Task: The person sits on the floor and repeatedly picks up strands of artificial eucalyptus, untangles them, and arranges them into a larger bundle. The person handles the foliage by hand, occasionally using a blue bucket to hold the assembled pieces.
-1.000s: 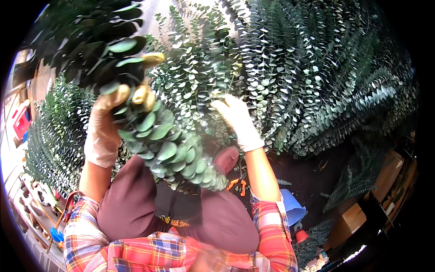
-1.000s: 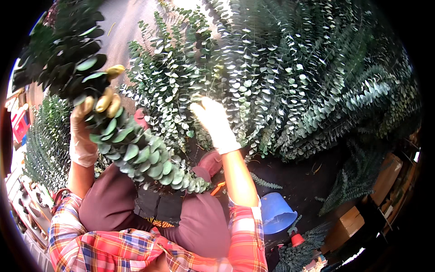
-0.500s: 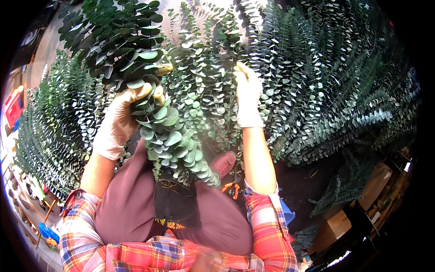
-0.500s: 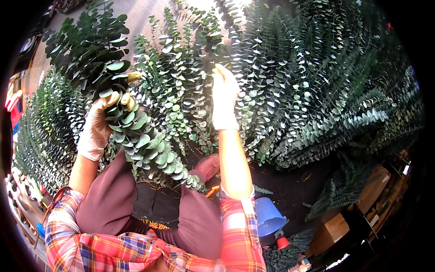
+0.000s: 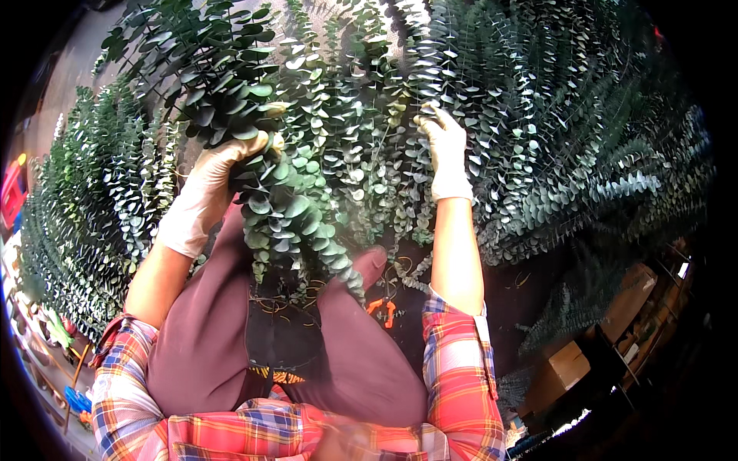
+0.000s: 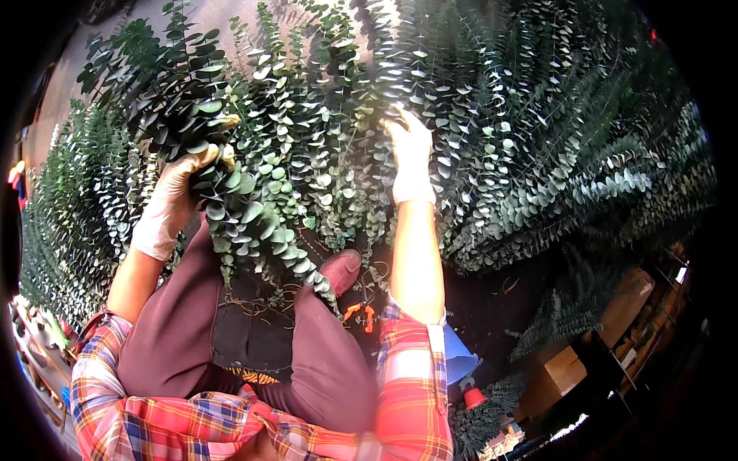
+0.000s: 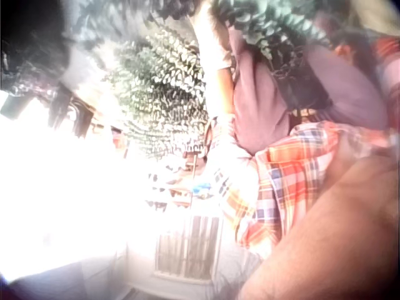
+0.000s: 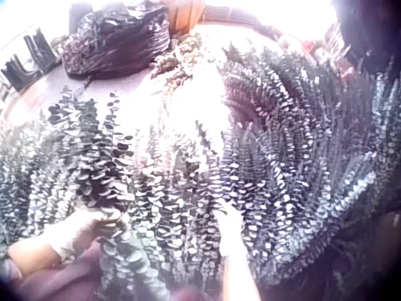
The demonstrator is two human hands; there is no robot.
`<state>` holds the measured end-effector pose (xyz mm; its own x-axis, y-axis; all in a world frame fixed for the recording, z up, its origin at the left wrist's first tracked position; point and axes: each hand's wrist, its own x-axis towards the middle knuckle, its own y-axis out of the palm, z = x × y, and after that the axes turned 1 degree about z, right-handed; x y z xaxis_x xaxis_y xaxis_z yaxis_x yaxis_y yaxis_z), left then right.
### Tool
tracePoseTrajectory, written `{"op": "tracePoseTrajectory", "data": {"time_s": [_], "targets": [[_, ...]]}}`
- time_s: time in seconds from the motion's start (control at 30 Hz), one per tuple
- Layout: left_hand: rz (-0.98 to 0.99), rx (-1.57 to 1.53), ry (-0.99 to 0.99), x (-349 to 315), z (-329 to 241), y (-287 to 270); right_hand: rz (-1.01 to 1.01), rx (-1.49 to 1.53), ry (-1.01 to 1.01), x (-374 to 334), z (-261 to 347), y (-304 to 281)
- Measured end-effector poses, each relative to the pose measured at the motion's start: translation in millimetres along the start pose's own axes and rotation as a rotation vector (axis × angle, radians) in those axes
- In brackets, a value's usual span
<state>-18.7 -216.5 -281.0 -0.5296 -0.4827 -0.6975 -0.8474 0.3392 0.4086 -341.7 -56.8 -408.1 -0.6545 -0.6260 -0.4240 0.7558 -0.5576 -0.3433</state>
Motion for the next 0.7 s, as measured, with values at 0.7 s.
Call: {"op": "tracePoseTrajectory", "data": {"time_s": [0.7], "targets": [[0.263, -0.003, 0.042, -11.4, 2.6, 26.1, 0.024, 0.032, -0.497, -126.3, 127.6, 114.3]]}}
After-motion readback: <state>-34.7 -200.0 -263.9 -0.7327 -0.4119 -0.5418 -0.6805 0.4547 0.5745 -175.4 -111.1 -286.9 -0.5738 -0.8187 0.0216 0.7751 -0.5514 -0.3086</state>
